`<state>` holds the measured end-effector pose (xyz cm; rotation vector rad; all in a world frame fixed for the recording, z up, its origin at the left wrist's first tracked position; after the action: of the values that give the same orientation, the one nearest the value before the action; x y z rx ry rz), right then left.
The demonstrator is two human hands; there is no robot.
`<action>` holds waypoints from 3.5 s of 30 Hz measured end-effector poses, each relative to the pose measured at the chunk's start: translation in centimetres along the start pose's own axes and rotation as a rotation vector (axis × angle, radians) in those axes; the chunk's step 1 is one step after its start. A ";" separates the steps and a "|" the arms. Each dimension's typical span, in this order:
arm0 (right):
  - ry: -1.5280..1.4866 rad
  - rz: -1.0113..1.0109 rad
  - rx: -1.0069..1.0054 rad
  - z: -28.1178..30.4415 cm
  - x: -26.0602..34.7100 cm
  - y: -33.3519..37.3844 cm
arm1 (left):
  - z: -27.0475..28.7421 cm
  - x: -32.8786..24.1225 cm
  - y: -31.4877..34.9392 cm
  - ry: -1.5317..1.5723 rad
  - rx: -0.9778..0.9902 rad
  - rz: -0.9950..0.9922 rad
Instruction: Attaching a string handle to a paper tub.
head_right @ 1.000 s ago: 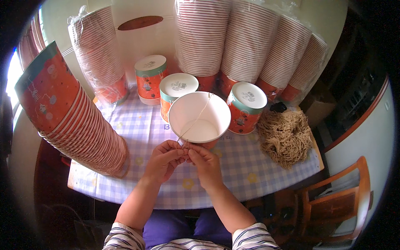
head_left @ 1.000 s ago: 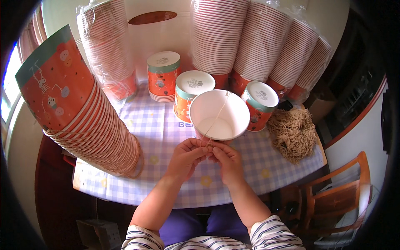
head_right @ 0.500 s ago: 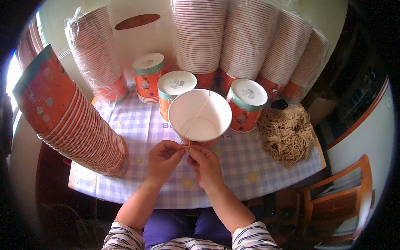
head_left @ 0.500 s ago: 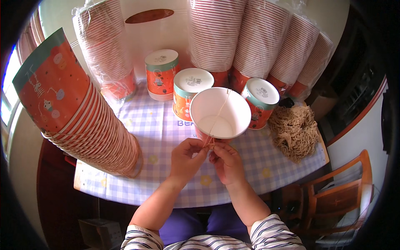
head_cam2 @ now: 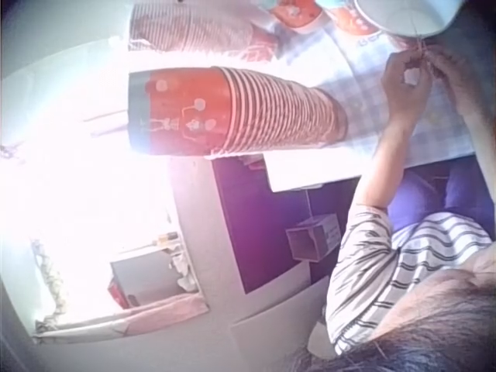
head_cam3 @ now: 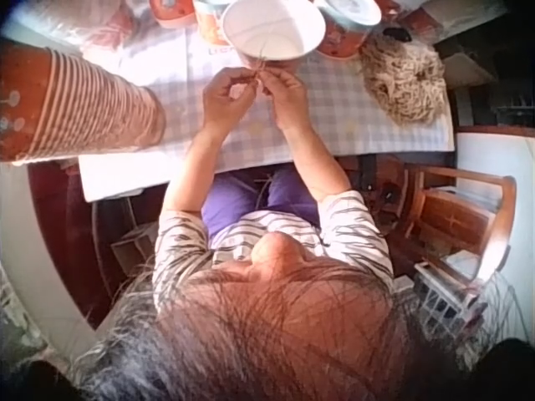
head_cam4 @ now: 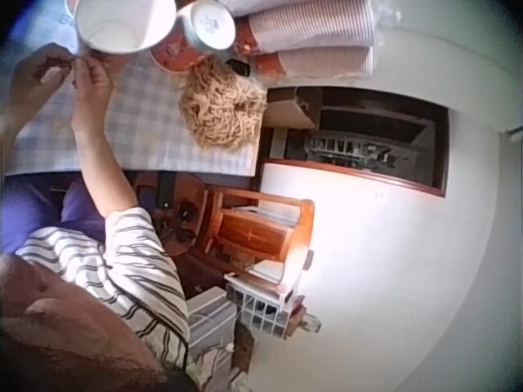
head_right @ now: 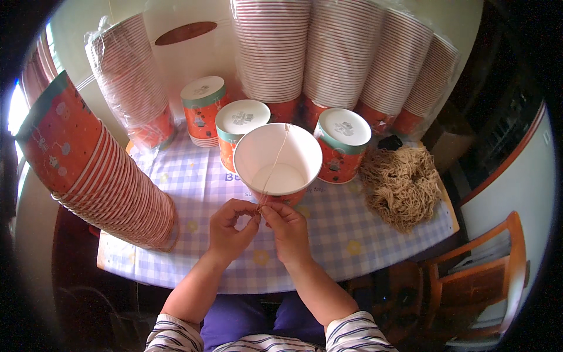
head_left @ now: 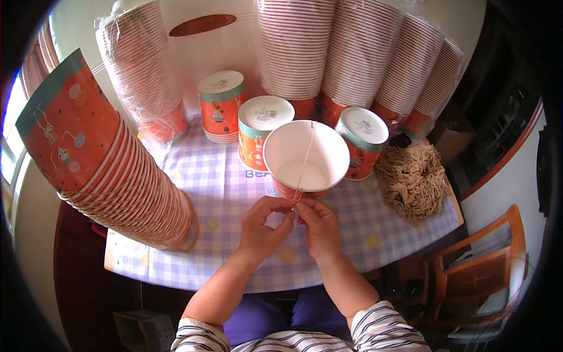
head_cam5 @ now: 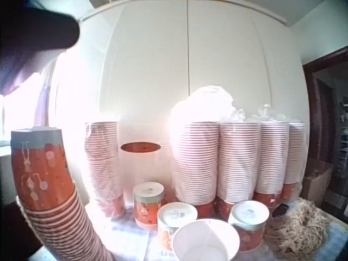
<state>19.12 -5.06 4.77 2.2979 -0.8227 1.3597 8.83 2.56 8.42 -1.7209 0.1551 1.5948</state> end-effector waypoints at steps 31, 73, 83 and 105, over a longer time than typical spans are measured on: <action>0.013 -0.057 -0.010 -0.4 0.3 0.2 | -0.9 2.4 0.4 0.186 0.190 0.289; 0.441 0.146 0.082 1.4 1.4 -0.3 | -1.7 3.3 0.0 0.309 0.114 0.382; 0.416 0.148 0.035 1.8 1.6 -0.2 | -0.5 3.0 -0.1 0.083 0.010 0.265; 0.492 0.267 -0.045 1.9 2.0 0.1 | -0.8 1.6 -0.4 0.002 0.002 0.198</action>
<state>21.03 -6.82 5.62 1.7404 -0.9949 1.8915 10.07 3.00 7.10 -1.7502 0.3370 1.7342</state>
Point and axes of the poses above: each hand's wrist, its own y-axis away from the middle knuckle, its own z-axis out of the back of the hand, x = y × z, the point moved 7 cm from there along -y, towards the middle knuckle, and after that the axes turned 1 degree about z, right-handed, at the moved point
